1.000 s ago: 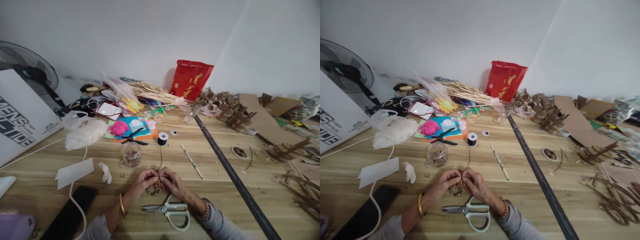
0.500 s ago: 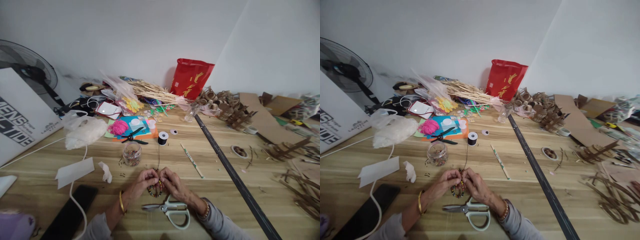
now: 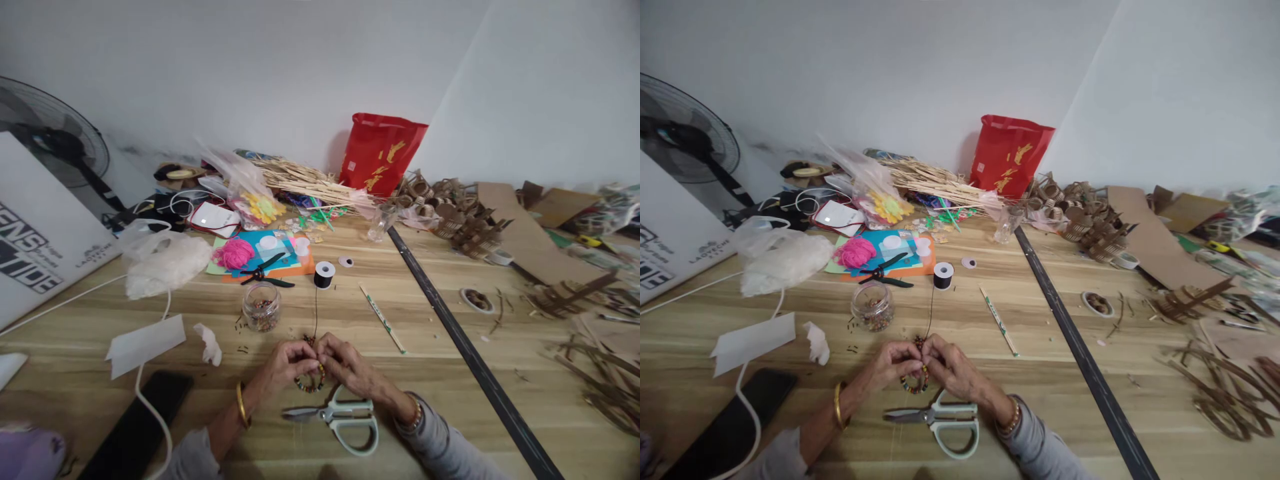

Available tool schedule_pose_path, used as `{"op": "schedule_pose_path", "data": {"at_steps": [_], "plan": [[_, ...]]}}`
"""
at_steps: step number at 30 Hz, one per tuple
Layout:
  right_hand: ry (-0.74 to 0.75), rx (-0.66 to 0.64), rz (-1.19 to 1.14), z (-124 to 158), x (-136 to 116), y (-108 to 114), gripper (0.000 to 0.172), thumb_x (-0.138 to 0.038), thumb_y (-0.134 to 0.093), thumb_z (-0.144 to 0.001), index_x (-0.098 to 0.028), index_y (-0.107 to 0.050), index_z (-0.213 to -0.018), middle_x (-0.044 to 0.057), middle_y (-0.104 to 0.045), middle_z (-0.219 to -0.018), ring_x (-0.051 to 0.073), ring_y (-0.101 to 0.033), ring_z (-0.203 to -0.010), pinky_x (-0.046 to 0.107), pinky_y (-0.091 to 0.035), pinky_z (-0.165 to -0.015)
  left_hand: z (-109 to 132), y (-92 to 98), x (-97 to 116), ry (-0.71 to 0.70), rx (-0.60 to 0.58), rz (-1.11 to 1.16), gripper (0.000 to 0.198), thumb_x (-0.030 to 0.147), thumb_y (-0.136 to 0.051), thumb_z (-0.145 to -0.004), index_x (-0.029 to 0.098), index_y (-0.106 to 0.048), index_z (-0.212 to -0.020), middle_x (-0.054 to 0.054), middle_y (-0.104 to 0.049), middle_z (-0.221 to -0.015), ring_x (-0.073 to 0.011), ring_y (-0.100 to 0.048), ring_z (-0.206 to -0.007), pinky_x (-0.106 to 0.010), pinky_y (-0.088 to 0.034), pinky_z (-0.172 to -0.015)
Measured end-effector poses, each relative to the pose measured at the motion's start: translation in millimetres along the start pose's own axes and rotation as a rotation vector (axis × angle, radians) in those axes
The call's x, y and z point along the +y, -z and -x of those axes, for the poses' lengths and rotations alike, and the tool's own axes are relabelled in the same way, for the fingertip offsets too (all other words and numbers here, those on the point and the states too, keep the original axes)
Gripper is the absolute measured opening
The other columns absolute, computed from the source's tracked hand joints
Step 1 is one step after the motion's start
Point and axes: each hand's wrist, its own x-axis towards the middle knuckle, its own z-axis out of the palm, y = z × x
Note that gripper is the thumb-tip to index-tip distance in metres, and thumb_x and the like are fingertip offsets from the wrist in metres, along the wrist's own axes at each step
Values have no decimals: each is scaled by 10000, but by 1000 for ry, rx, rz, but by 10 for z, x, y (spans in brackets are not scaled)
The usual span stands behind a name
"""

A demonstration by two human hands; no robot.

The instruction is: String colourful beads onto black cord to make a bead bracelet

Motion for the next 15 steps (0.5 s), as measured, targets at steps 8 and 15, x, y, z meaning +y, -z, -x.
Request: {"op": "schedule_pose_path", "data": {"at_steps": [8, 15], "plan": [[-147, -44, -315, -27, 17, 4, 404, -578, -514, -870, -175, -475, -872, -48, -494, -603, 71, -436, -471, 172, -391, -444, -16, -15, -23, -8, -45, 117, 341, 464, -761, -662, 145, -641, -667, -24, -697, -643, -146, -622, -577, -245, -470, -588], [-219, 17, -278, -57, 54, 29, 445, -581, -611, -795, -147, -536, -857, -15, -542, -627, 79, -485, -502, 165, -408, -440, -11, -15, -52, -99, 112, -32, 295, 429, -716, -714, 145, -638, -696, -12, -641, -637, -152, -591, -611, -245, -438, -600]]}}
